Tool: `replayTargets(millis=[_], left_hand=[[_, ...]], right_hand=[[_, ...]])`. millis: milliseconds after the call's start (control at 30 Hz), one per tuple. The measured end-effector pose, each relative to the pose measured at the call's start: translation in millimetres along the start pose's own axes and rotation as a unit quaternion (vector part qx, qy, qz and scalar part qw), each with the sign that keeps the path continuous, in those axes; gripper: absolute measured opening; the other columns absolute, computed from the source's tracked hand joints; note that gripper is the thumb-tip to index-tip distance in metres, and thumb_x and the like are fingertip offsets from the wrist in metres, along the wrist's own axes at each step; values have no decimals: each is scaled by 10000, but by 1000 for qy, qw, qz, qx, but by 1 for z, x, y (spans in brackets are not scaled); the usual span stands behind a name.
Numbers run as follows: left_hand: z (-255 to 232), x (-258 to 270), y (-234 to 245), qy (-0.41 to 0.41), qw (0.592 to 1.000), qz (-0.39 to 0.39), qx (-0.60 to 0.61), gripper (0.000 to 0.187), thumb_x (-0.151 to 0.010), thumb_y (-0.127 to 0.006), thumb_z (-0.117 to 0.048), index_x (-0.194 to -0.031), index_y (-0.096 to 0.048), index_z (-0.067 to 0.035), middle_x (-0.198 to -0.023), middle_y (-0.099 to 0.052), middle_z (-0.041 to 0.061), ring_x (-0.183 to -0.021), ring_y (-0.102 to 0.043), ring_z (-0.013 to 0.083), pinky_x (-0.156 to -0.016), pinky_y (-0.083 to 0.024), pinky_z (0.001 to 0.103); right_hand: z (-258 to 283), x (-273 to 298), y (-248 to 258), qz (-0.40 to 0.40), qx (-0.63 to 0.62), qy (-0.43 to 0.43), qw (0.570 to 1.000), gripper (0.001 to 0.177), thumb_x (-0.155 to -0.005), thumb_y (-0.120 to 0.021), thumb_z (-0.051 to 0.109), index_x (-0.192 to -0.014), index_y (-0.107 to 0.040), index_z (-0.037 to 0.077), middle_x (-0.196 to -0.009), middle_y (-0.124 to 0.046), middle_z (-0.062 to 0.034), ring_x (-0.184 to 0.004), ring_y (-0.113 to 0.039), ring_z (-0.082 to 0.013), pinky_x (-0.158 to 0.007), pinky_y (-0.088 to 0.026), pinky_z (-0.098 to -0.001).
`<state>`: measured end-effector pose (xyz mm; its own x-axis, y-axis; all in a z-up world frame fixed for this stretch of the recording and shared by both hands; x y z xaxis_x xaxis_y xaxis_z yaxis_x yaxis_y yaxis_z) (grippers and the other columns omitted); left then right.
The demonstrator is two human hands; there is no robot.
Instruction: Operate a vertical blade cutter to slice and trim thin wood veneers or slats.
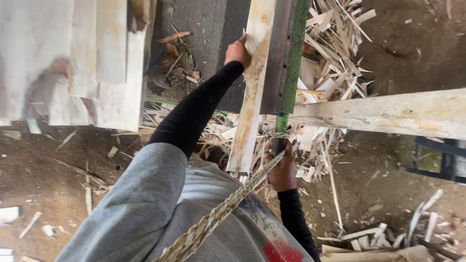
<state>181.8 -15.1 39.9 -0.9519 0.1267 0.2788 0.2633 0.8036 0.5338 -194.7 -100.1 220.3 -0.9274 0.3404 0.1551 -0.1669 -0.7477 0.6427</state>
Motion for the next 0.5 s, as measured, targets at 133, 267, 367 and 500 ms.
replayTargets(millis=[133,267,367,500], left_hand=[[1,-2,-5,-4,999,6,-36,684,-871,-567,-52,-1526,-477,-232,-1277,-687,193,-1187,-676,339,-1016,-548,415],[-9,1,-11,-41,992,46,-113,817,-880,-566,-94,-1629,-247,-162,-1226,-682,237,-1131,-680,373,-999,-540,434],[-10,-3,-19,-68,976,81,-189,829,-890,-544,-100,-1643,-211,-193,-1239,-687,225,-1142,-682,365,-1000,-543,433],[-7,-15,-27,-51,968,105,-221,789,-889,-550,-123,-1617,-252,-185,-1260,-688,186,-1153,-681,330,-998,-545,407]], right_hand=[[-5,1,-4,8,-62,-116,991,556,-896,-645,43,-1403,-423,90,-946,-706,-73,-548,-649,-201,-433,-534,-341],[-17,5,-5,9,-94,-189,977,660,-908,-572,45,-1524,-359,151,-833,-714,-102,-523,-618,-212,-440,-515,-355],[-31,2,-5,4,-32,-153,988,633,-893,-596,52,-1479,-360,84,-809,-674,-125,-516,-656,-202,-431,-540,-353],[-18,0,1,31,-45,-122,991,657,-814,-600,12,-1429,-370,17,-786,-646,-134,-518,-657,-224,-431,-554,-384]])
Point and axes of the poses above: each hand's wrist, its own x-axis away from the middle knuckle, its own y-axis out of the back of the hand, z = x × y, the point moved 9 cm from there along -x, towards the middle knuckle
